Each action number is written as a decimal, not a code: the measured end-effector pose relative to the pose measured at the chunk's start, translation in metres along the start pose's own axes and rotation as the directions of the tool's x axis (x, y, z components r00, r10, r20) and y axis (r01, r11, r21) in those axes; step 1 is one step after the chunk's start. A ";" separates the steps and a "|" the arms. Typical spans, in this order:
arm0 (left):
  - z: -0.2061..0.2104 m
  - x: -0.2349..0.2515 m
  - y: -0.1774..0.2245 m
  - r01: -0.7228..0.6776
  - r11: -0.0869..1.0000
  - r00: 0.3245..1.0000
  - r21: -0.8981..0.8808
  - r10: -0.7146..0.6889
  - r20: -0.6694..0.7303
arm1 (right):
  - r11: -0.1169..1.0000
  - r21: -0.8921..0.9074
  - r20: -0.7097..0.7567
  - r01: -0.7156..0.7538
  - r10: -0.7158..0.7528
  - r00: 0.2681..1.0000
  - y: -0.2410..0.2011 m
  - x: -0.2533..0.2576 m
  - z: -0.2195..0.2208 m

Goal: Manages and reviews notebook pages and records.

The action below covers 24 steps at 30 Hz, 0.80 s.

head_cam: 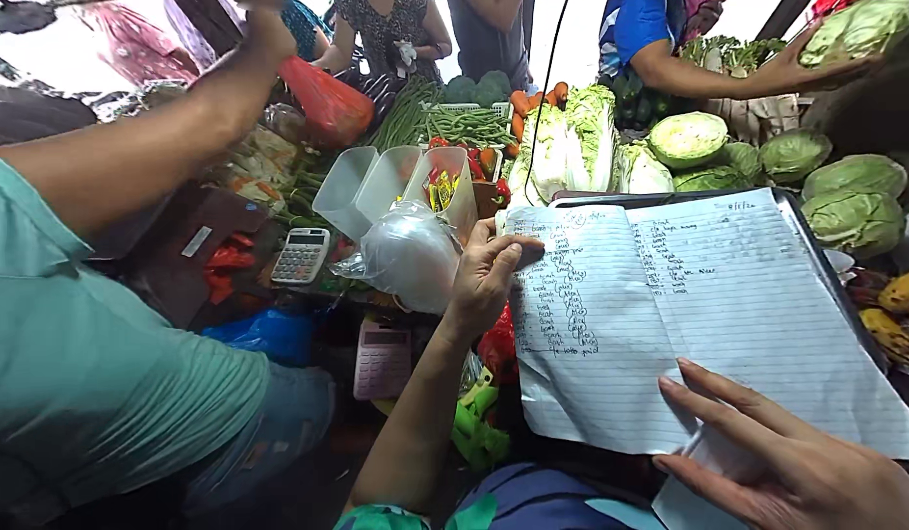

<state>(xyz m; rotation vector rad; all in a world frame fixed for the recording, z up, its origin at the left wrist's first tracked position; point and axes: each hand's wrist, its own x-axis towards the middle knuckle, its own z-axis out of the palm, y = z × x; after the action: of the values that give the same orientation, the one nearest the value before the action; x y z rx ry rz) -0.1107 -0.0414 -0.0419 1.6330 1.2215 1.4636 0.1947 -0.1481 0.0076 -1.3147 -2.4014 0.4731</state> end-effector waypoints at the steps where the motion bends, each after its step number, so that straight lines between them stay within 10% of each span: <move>1: 0.000 -0.001 0.000 0.000 1.000 1.000 -0.012 0.000 0.001 | 1.000 -0.004 -0.002 0.000 0.000 1.000 0.000 0.000 0.000; 24: -0.019 -0.029 -0.012 0.004 0.992 0.995 -0.129 0.009 0.097 | 1.000 -0.002 -0.028 -0.012 0.012 1.000 0.001 0.001 0.002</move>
<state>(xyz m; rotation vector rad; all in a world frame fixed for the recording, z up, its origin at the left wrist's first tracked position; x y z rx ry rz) -0.1305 -0.0660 -0.0607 1.5998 1.0500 1.4169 0.1941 -0.1476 0.0060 -1.3287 -2.3728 0.4531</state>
